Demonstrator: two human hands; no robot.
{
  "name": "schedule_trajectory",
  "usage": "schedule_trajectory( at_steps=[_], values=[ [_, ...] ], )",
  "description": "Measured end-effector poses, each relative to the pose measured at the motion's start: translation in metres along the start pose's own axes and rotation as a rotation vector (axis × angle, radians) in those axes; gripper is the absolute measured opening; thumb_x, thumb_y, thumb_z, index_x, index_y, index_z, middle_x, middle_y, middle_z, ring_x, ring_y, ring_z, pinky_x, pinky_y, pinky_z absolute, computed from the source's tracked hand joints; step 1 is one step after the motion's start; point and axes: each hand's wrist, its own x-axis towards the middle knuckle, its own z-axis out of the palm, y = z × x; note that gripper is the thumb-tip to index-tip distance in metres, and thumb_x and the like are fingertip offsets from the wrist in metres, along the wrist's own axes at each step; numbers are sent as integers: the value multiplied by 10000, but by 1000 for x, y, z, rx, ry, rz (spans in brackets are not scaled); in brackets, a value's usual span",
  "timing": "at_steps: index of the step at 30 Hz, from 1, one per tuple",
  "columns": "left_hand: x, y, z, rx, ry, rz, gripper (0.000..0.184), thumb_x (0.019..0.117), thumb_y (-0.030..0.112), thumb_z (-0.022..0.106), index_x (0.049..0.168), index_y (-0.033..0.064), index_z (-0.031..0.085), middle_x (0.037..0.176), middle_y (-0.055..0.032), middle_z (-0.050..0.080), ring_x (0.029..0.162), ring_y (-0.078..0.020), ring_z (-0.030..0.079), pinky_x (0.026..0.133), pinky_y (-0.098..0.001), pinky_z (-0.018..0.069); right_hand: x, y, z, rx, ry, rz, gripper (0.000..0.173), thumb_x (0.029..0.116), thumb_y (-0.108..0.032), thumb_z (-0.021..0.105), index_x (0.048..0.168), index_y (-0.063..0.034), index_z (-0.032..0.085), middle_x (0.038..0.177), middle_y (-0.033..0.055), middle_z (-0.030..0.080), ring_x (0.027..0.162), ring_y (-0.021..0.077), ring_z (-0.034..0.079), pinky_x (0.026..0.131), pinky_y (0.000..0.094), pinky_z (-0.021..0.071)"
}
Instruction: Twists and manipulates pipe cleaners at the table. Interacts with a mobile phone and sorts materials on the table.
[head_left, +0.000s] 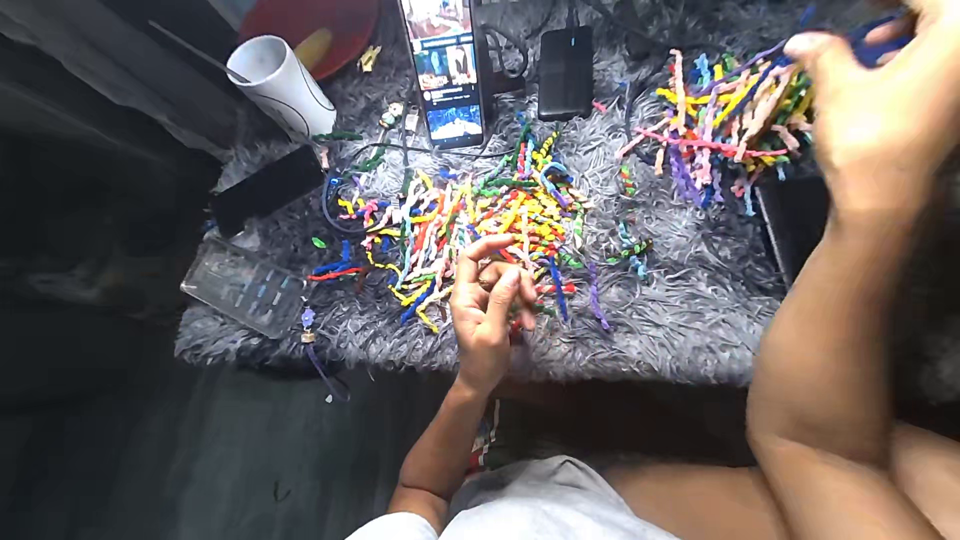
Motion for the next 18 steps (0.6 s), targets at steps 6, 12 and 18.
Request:
schedule_trajectory(
  at_steps=[6, 12, 18],
  values=[
    [-2, -16, 1, 284, 120, 140, 255, 1006, 4, 489, 1244, 70, 555, 830, 83, 643, 657, 18, 611, 598, -158, 546, -58, -48, 51, 109, -428, -248, 366, 993, -205, 667, 1268, 36, 678, 1169, 302, 670, 1041, 468, 668, 912, 643, 513],
    [0, -19, -6, 418, 164, 279, 196, 1015, 38, 527, 1186, 92, 607, 932, 115, 651, 774, 45, 629, 704, -155, 562, -112, -85, 74, 29, -659, -439, 275, 892, -103, 775, 1153, -47, 709, 1000, 200, 664, 826, 406, 679, 635, 569, 540],
    [-2, -22, -6, 435, 103, 313, 148, 1020, 39, 527, 1112, 60, 641, 942, 82, 674, 727, 43, 613, 656, -147, 548, -112, -80, 67, -7, -638, -398, 127, 904, -63, 728, 1031, -60, 722, 869, 149, 699, 781, 374, 691, 614, 566, 513]
  ],
)
